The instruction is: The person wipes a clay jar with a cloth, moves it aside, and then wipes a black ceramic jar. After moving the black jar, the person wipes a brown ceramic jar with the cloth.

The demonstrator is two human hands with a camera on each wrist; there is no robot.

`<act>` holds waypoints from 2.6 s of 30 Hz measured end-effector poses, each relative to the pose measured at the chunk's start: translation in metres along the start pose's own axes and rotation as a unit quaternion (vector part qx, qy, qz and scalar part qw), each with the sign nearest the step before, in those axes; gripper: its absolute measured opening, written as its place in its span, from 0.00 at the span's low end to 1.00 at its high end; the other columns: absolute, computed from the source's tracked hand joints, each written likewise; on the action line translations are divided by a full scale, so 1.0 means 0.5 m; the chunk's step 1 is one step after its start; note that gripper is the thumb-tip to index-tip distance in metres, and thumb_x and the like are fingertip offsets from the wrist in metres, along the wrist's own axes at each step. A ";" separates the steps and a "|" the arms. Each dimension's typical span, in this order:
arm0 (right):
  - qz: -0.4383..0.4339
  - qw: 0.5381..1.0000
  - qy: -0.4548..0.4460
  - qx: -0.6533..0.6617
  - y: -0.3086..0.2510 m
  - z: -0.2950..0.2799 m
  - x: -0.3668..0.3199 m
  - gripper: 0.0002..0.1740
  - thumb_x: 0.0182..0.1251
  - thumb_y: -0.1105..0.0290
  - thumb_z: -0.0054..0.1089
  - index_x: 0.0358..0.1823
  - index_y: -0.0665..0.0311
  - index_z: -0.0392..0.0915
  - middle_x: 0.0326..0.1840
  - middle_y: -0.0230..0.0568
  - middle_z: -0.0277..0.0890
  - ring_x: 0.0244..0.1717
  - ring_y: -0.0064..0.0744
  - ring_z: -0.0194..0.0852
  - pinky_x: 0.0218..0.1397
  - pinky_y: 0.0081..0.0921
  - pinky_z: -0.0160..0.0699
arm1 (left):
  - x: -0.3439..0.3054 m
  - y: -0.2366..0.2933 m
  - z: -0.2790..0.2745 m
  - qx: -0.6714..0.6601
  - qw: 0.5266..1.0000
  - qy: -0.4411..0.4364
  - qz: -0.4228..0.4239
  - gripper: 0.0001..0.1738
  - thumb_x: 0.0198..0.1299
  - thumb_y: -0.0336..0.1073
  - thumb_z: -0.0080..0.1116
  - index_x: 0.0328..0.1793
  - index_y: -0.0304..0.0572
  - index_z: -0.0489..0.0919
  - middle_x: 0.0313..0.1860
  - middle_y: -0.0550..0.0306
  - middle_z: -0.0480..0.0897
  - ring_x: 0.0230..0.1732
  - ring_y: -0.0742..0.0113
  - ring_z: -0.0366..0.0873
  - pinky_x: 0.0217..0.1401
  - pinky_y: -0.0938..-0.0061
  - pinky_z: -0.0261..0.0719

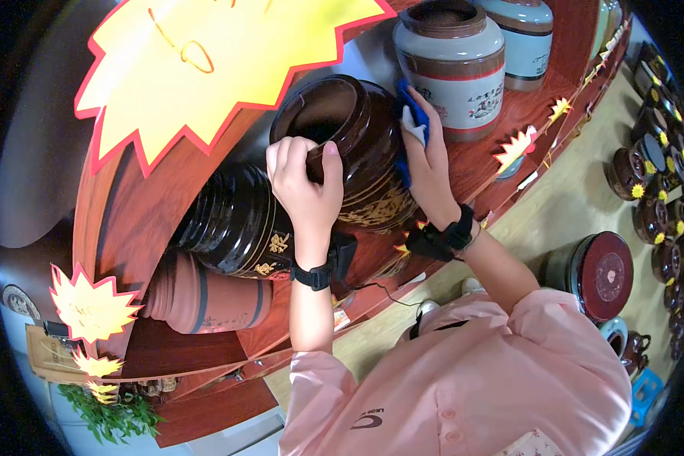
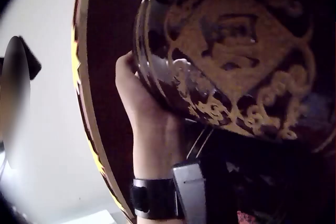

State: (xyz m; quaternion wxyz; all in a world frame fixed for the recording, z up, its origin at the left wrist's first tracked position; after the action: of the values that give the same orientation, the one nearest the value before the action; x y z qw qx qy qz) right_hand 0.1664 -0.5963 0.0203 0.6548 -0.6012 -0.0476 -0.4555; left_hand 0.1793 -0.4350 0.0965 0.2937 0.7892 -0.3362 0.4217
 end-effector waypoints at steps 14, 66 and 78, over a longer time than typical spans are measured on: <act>0.102 0.983 -0.087 0.124 0.064 -0.014 0.021 0.23 0.76 0.65 0.47 0.67 0.67 0.64 0.65 0.40 0.66 0.65 0.30 0.62 0.70 0.25 0.55 | 0.000 0.004 0.001 0.003 1.000 0.001 -0.005 0.10 0.59 0.30 0.58 0.29 0.35 0.70 0.27 0.51 0.71 0.35 0.54 0.66 0.42 0.66 0.66; 0.041 0.999 -0.014 0.024 0.020 -0.030 -0.081 0.25 0.72 0.68 0.51 0.68 0.67 0.65 0.73 0.48 0.61 0.73 0.42 0.58 0.74 0.32 0.51 | -0.009 -0.013 0.010 -0.005 0.999 0.040 -0.030 0.09 0.62 0.34 0.57 0.32 0.36 0.73 0.35 0.47 0.76 0.49 0.47 0.72 0.55 0.58 0.67; -0.239 0.957 -0.105 -0.125 -0.032 0.017 -0.013 0.29 0.58 0.68 0.64 0.64 0.59 0.71 0.68 0.48 0.65 0.69 0.52 0.63 0.72 0.46 0.59 | -0.008 -0.020 0.004 -0.015 1.000 0.009 -0.021 0.08 0.61 0.32 0.56 0.34 0.35 0.72 0.37 0.48 0.76 0.45 0.50 0.70 0.53 0.62 0.66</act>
State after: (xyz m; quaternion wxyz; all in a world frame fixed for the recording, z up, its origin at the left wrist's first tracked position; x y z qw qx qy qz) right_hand 0.1564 -0.5835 0.0305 0.4383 -0.6936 -0.2011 -0.5352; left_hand 0.1866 -0.4296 0.0903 0.3176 0.7878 -0.3228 0.4175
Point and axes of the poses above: each hand's wrist, its own x-axis towards the middle knuckle, its own z-axis out of the palm, y = z × x, the point moved 4 cm from there along x, towards the middle knuckle
